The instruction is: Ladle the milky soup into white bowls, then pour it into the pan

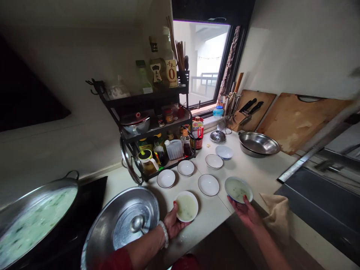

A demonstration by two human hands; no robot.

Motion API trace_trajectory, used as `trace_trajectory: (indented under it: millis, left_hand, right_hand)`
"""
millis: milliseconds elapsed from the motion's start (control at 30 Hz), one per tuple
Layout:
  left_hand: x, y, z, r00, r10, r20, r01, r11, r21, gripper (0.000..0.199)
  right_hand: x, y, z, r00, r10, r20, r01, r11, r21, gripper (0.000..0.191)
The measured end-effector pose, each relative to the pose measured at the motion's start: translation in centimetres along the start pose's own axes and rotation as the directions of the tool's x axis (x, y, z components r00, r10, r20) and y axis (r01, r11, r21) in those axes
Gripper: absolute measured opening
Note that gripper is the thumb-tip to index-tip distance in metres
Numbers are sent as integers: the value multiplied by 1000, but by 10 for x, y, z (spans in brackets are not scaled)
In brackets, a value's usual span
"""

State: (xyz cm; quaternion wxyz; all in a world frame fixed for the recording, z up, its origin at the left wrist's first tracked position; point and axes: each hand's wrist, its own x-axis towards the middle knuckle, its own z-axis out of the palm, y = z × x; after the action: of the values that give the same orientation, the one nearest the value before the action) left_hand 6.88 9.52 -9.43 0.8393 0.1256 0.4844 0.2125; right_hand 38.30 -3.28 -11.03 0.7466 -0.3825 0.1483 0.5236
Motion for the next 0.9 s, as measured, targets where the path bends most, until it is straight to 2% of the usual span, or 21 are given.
trace_trajectory:
  millis: [100,267,433,633,900]
  left_hand:
    - [0,-1,3,998,-10,-55,7,999,-49,60]
    - [1,1,3,999,-8,-37,4,996,-92,60]
    - [2,5,4,1000,15,-17,-15,998,-53,60]
    - [-11,19,15,999,23,-31,-24,999,-43,58]
    - [-33,36,18,999,32,-25,-34,997,-70,56]
  right_hand:
    - [2,-2,2,999,34,0,-34,999,12,29]
    - [2,-5,2,999,46,-1,-46,999,-28,38]
    - [1,-6,0,999,34,-10,-34,998,-48,29]
    - [-4,-7,-1,1000,23,-19,-25,994,-109,20]
    - [-3,-17,-4,1000,14,-14,-16,988,-151,31]
